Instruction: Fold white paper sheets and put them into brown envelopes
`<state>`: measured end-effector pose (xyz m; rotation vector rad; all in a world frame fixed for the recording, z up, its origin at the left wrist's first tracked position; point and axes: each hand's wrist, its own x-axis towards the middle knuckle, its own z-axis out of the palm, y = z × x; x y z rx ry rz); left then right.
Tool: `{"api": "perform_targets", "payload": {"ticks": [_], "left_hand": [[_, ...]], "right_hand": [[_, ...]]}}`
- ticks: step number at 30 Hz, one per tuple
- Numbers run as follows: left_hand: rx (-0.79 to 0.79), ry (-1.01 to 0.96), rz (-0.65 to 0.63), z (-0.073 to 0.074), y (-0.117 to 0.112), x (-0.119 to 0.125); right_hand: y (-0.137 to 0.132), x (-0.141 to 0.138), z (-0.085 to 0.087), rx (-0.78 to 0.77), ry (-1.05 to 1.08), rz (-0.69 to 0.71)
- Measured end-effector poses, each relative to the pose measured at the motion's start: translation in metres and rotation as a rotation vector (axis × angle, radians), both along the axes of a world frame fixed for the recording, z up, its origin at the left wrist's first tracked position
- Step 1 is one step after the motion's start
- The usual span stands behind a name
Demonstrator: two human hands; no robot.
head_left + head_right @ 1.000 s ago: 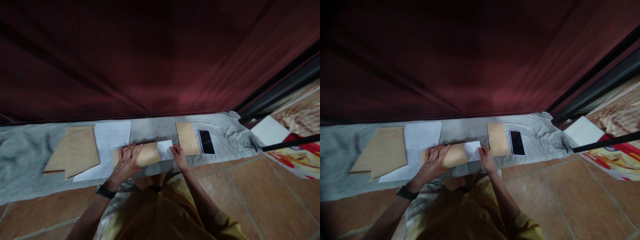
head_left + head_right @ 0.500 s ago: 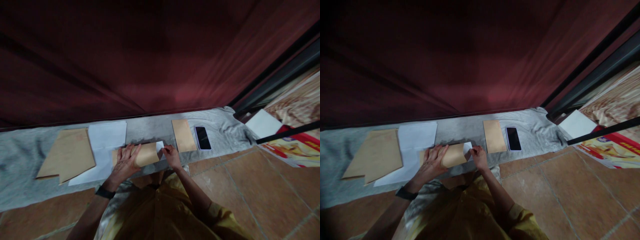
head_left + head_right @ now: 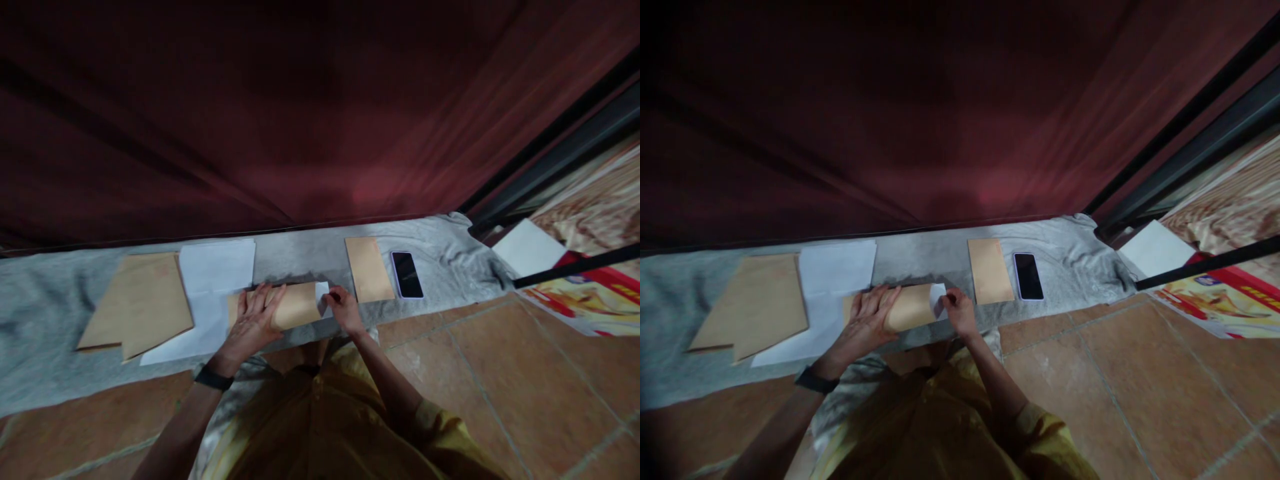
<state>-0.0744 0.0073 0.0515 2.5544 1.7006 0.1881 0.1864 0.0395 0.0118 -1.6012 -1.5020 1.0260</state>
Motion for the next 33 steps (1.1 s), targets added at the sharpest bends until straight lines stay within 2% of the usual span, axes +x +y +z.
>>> {"api": "perform_targets", "payload": {"ticks": [4, 10, 18, 25, 28, 33], "left_hand": [[0.003, -0.002, -0.007, -0.003, 0.001, 0.002], [0.005, -0.047, -0.034, -0.004, 0.001, 0.003], [-0.014, -0.052, -0.043, -0.005, 0.004, 0.006], [-0.019, -0.048, -0.067, -0.009, 0.008, 0.005], [-0.028, -0.056, -0.07, -0.012, 0.008, 0.005], [-0.046, -0.077, -0.052, -0.012, 0.008, 0.007]], "right_hand": [[-0.003, -0.008, 0.001, -0.016, 0.049, -0.028], [-0.004, -0.019, -0.002, -0.071, -0.027, -0.107], [-0.001, -0.021, 0.0, -0.066, -0.147, -0.043], [0.002, -0.022, -0.005, -0.074, -0.186, -0.042], [0.002, -0.021, -0.007, -0.027, -0.195, -0.06], [0.003, -0.019, -0.005, -0.017, -0.214, -0.041]]}}
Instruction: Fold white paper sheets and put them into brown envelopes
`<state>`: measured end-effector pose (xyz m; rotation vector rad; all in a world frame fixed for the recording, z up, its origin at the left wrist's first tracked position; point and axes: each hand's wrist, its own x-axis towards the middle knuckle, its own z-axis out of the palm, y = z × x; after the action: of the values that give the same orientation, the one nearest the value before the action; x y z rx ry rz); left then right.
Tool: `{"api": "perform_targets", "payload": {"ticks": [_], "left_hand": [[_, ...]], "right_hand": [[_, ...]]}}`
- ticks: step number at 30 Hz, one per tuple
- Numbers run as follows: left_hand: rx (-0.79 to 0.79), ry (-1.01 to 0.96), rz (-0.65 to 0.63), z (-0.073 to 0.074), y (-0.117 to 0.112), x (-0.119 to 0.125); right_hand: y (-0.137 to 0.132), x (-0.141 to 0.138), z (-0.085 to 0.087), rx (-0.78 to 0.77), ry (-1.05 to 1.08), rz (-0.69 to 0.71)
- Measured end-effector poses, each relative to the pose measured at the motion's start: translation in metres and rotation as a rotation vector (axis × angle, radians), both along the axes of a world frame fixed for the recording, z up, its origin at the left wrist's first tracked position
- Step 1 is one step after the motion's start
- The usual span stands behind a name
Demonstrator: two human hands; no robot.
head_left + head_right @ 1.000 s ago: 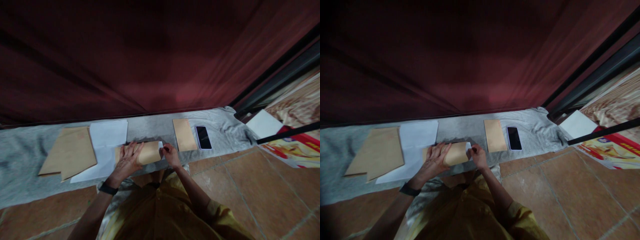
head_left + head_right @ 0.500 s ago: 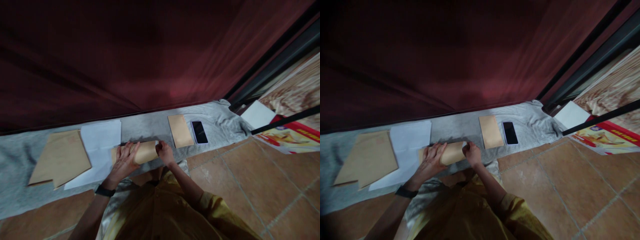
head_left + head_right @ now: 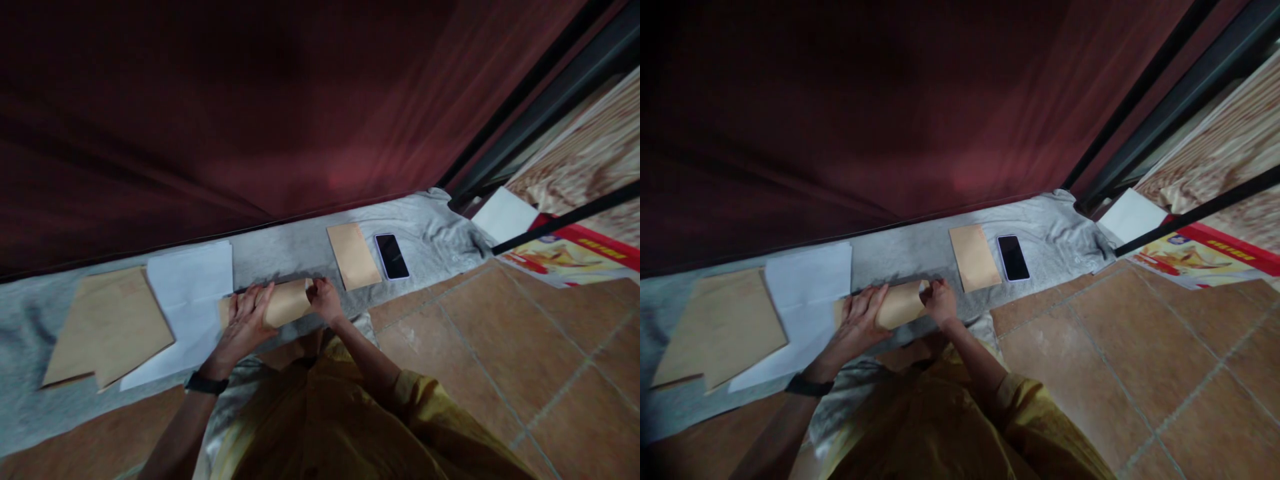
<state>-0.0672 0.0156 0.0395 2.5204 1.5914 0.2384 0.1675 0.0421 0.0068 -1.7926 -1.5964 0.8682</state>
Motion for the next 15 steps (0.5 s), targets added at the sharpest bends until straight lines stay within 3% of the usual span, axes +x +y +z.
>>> {"api": "perform_targets", "payload": {"ticks": [7, 11, 15], "left_hand": [[0.009, -0.006, -0.032, 0.002, 0.003, 0.002], [0.036, -0.006, -0.05, 0.007, 0.004, -0.003], [0.043, -0.167, 0.085, 0.012, -0.004, 0.0]], "right_hand": [[0.002, 0.008, 0.004, -0.108, 0.136, 0.014], [0.008, 0.009, 0.0, -0.171, 0.397, -0.055], [0.01, 0.003, -0.007, -0.178, 0.581, -0.107]]}}
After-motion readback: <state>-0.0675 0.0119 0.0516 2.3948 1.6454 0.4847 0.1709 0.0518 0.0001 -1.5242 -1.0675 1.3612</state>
